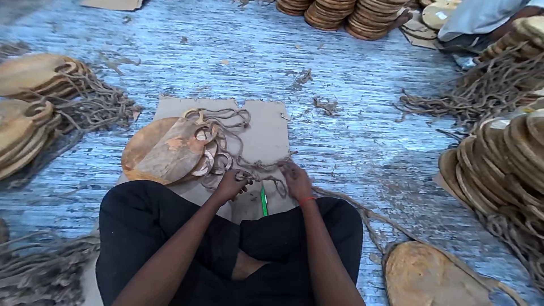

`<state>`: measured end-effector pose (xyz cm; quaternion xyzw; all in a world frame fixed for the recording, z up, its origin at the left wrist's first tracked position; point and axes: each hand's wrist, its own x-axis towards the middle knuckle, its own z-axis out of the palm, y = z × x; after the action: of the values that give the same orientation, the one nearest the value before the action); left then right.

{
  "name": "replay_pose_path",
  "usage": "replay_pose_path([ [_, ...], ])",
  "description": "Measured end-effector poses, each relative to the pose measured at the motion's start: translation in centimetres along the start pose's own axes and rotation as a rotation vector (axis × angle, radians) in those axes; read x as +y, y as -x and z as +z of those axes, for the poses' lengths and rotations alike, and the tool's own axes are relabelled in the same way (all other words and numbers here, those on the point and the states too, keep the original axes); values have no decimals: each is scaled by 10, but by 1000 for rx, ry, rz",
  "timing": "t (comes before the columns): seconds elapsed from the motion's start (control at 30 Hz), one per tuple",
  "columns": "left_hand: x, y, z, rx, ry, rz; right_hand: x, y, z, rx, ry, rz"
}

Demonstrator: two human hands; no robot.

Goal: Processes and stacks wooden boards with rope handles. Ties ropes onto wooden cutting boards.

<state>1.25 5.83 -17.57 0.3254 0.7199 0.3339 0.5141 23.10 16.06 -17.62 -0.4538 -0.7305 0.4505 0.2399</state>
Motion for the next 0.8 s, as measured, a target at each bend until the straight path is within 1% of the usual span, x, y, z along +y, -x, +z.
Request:
replay_pose_path([
  [0.1,0,1,-4,2,56,-19,-14,-4,24,-304,153,63],
  [0.17,-3,1,-8,12,22,-20,-10,-10,32,-423,231,92],
  [0.23,-9,-1,-8,25,-158,23,-7,-9,32,-428,171,111],
  [0.3,-14,-5,-7,-13,-348,166,-7,-7,30,-425,98,129],
  [0.37,-14,-7,-1,-97,-360,310,-8,-5,29,-427,60,134],
  [0.4,-14,-8,3,-126,-322,329,-10,-4,28,-426,50,130],
  [0.47,-18,-11,9,-151,-233,279,-12,-4,28,-415,14,116],
  [0.57,-21,-17,9,-170,-121,143,-8,-9,27,-422,4,74],
  [0.6,-20,-17,9,-179,-52,98,-8,-11,26,-421,22,78],
  [0.67,-18,-18,10,-183,74,40,-7,-13,24,-361,101,105],
  [0.73,-18,-20,11,-129,107,11,-6,-17,24,-315,163,164],
  [0.8,-20,-25,13,-79,85,6,-3,-19,27,-333,172,203],
])
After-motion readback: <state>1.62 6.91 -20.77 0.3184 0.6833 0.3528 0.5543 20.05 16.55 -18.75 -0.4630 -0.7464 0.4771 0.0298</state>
